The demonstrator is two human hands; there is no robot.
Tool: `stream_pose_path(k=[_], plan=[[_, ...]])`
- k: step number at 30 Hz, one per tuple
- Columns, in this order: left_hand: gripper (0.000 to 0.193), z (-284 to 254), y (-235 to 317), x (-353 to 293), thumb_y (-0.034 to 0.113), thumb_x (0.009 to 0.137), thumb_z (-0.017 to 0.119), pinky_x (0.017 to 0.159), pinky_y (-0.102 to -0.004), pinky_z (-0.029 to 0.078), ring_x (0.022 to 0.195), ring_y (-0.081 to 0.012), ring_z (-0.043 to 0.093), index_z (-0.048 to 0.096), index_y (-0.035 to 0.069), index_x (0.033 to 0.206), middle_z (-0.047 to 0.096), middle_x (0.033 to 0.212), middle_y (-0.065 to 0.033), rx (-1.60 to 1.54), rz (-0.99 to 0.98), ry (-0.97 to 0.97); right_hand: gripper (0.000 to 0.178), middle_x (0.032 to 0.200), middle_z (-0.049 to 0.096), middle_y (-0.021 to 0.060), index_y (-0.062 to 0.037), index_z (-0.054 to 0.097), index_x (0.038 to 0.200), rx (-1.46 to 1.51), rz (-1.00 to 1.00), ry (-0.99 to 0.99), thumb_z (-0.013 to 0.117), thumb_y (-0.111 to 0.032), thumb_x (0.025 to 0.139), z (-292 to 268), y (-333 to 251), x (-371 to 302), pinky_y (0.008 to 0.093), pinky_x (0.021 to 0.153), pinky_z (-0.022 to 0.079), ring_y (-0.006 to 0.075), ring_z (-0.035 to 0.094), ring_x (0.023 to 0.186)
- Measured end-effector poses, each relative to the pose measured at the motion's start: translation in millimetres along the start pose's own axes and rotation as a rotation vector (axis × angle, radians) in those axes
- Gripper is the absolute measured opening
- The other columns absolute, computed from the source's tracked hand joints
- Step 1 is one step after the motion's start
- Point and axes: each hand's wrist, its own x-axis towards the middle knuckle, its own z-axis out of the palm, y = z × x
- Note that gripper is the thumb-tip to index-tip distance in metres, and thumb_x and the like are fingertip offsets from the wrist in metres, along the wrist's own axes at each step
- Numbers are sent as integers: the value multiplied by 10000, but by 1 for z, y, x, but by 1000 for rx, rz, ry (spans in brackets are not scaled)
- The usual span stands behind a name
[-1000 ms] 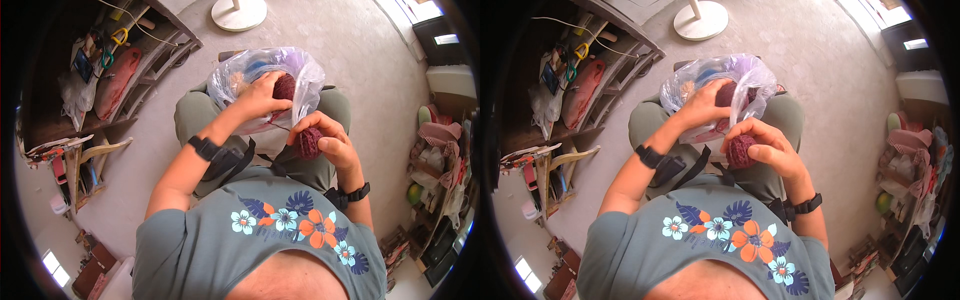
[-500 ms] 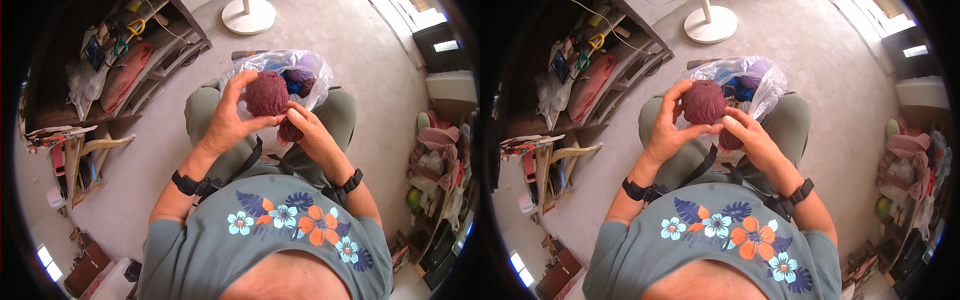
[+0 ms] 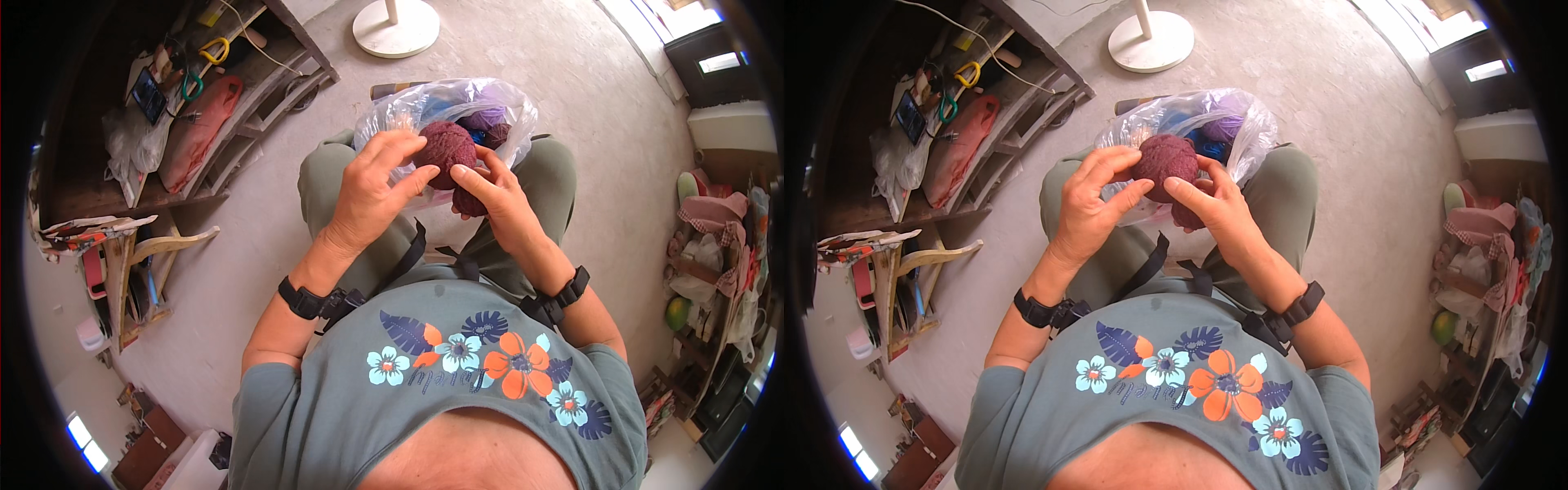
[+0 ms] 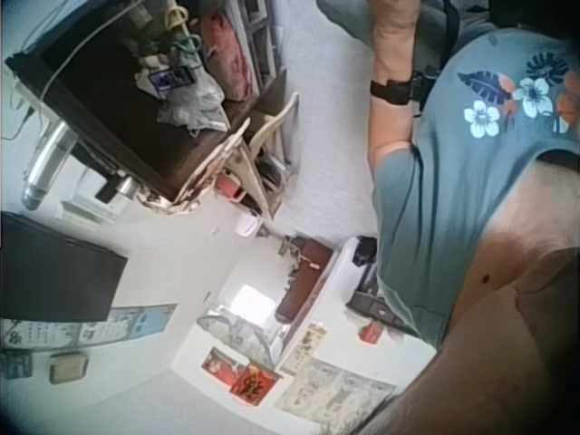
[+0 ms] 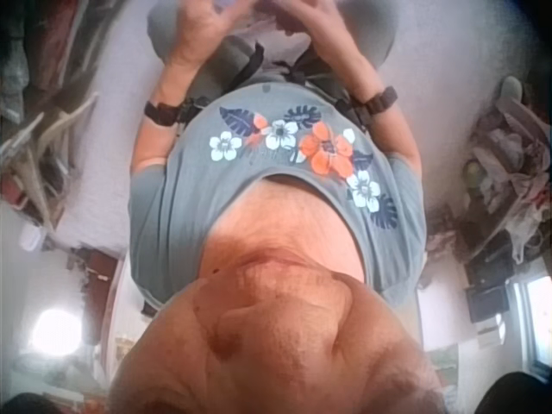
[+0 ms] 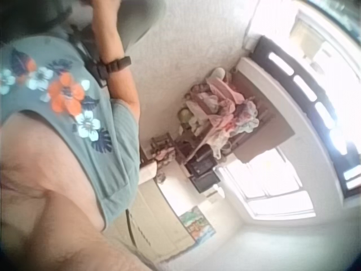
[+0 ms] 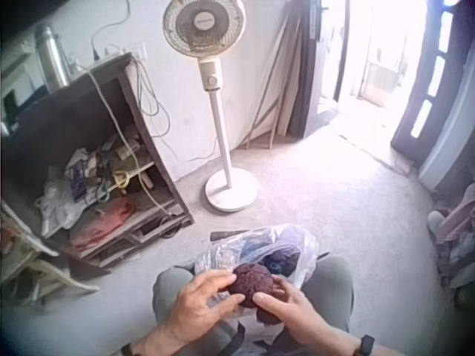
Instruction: The person handles several balls of yarn inside a plastic bag, pulling out individual strands and checking the colors by hand.
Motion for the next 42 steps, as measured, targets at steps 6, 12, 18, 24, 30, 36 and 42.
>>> stream_pose_path(k=[6, 12, 18, 24, 30, 36, 42], plan=[[262, 12, 1, -2, 13, 801, 729, 768, -322, 549, 870, -244, 663, 670, -16, 1055, 653, 1034, -123, 164, 93, 22, 730, 973, 638, 91, 33, 389, 1372, -54, 1, 63, 735, -342, 849, 2, 3, -2, 237, 600, 453, 101, 585, 741], [140, 17, 5, -1, -39, 816, 676, 700, -307, 546, 800, -188, 652, 646, -22, 952, 644, 939, -102, 50, 1, 20, 726, 994, 638, 91, 38, 408, 1359, -42, -35, 86, 753, -328, 835, 0, 8, 3, 235, 611, 471, 97, 589, 748], [66, 12, -2, -3, -6, 857, 641, 701, -233, 493, 744, -88, 581, 614, -7, 917, 626, 874, -42, -128, -128, -9, 667, 1021, 634, 82, -2, 465, 1340, -75, -1, 0, 771, -289, 820, -7, 2, -1, 237, 629, 480, 92, 590, 790], [101, 4, -6, -6, 100, 933, 577, 721, -215, 470, 762, -55, 559, 612, 16, 977, 623, 885, 19, -539, -500, -76, 634, 1037, 631, 43, -43, 476, 1348, -80, 33, -106, 762, -266, 829, -13, -4, -5, 231, 655, 484, 87, 588, 816], [198, -3, -3, -1, 202, 926, 566, 707, -256, 499, 718, -88, 588, 625, 18, 969, 658, 846, -34, -1038, -637, -42, 635, 1099, 615, 23, -54, 470, 1365, 4, 48, -232, 756, -235, 827, -21, -10, -10, 240, 716, 484, 86, 579, 917], [280, -9, -16, 3, 251, 937, 515, 674, -263, 492, 681, -115, 582, 638, 15, 1023, 677, 853, -48, -1158, -677, -31, 721, 1145, 600, 20, -55, 445, 1398, 29, 22, -336, 762, -260, 784, -22, -5, -11, 235, 755, 477, 99, 572, 977], [228, -19, -38, 2, 231, 951, 502, 638, -255, 458, 658, -108, 540, 625, 40, 944, 678, 841, -62, -1217, -633, 38, 669, 979, 628, 146, 9, 467, 1333, 322, 71, -468, 656, -381, 823, -55, 16, -7, 308, 522, 452, 194, 583, 632]])
